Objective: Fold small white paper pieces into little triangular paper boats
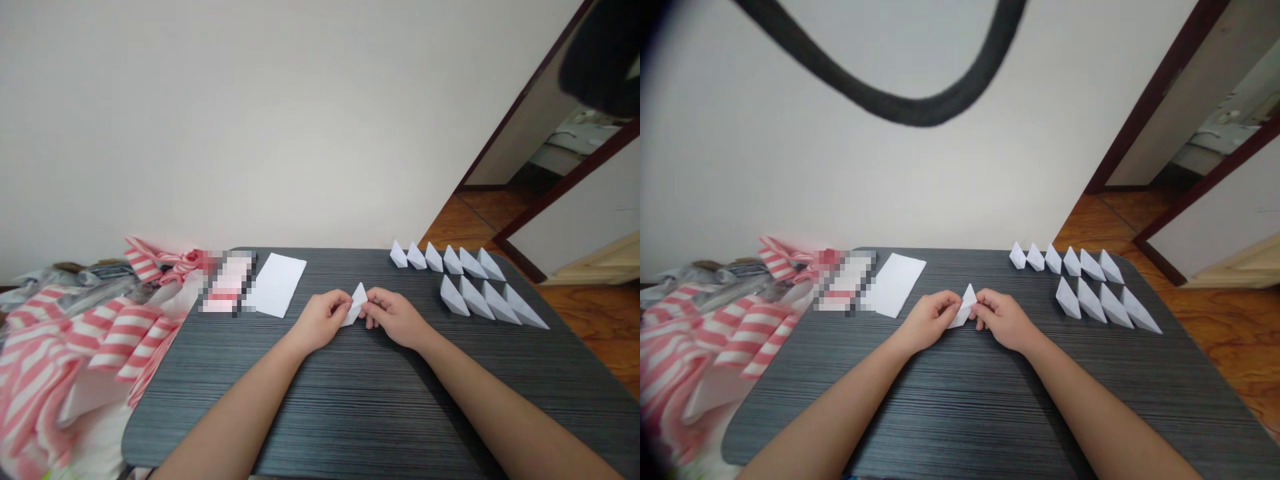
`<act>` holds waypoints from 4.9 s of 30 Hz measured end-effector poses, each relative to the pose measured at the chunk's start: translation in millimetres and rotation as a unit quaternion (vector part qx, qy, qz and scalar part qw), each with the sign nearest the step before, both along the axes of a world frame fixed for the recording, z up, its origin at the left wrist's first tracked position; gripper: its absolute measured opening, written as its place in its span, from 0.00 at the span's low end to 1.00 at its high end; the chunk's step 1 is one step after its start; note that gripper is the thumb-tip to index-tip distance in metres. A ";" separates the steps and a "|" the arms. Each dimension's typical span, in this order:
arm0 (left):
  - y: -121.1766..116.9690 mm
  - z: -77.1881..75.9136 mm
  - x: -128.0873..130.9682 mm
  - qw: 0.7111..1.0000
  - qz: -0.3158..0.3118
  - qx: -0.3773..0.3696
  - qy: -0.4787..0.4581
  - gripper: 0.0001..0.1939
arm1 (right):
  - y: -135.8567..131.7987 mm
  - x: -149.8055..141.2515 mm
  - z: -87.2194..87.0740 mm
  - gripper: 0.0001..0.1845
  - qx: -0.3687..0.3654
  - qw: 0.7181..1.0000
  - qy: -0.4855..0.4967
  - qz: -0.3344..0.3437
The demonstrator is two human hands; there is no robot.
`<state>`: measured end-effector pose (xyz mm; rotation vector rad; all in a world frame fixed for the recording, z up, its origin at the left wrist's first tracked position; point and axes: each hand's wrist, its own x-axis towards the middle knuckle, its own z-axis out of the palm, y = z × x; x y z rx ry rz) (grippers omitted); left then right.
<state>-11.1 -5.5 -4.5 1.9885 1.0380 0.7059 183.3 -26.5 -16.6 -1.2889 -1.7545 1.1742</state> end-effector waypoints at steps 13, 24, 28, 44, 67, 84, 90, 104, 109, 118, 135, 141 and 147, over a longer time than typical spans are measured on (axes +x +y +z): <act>-0.1 -2.4 1.0 1.000 0.001 -0.019 -0.018 0.08 | -0.1 -1.2 1.6 0.07 0.012 1.000 -0.012 0.008; -1.0 1.0 1.1 1.000 0.002 -0.016 -0.014 0.08 | -0.3 -0.9 -0.2 0.08 0.020 1.000 -0.023 0.000; -1.2 1.8 1.5 1.000 0.004 -0.017 -0.013 0.08 | -0.5 -1.2 1.2 0.08 0.021 0.999 -0.025 0.005; -2.4 2.5 1.8 1.000 0.006 -0.012 -0.015 0.08 | -0.8 -2.0 2.3 0.09 0.021 0.999 -0.026 0.005; -2.1 4.7 1.9 1.000 0.001 -0.024 -0.013 0.09 | -0.8 -3.0 5.2 0.08 0.024 1.000 -0.019 0.004; -2.4 4.4 1.9 1.000 -0.002 -0.009 -0.008 0.08 | -0.4 -3.5 4.3 0.08 0.027 0.999 -0.022 0.007; -1.5 2.5 1.0 1.000 -0.008 -0.004 -0.005 0.08 | -0.6 -3.2 3.9 0.08 0.028 0.999 -0.028 0.007; -1.7 2.3 1.5 1.000 -0.009 -0.002 -0.006 0.08 | -0.5 -2.0 2.8 0.07 0.025 0.999 -0.030 0.009; -2.0 1.5 1.2 1.000 -0.009 -0.002 -0.003 0.08 | -0.8 -2.0 3.6 0.08 0.026 0.999 -0.036 0.011; -1.9 1.6 1.6 1.000 -0.008 -0.003 -0.002 0.07 | -0.5 -1.9 3.4 0.08 0.024 0.999 -0.027 0.012; -1.8 0.7 1.9 1.000 -0.008 -0.011 -0.017 0.07 | -0.2 -2.2 4.3 0.08 0.025 0.999 -0.036 0.009; -2.3 2.3 2.1 1.000 -0.006 -0.013 -0.022 0.07 | -0.9 -2.3 3.7 0.08 0.025 0.999 -0.039 0.007; -1.3 0.9 2.1 1.000 -0.012 -0.006 -0.013 0.07 | -0.4 -2.3 3.5 0.09 0.014 1.000 -0.011 0.011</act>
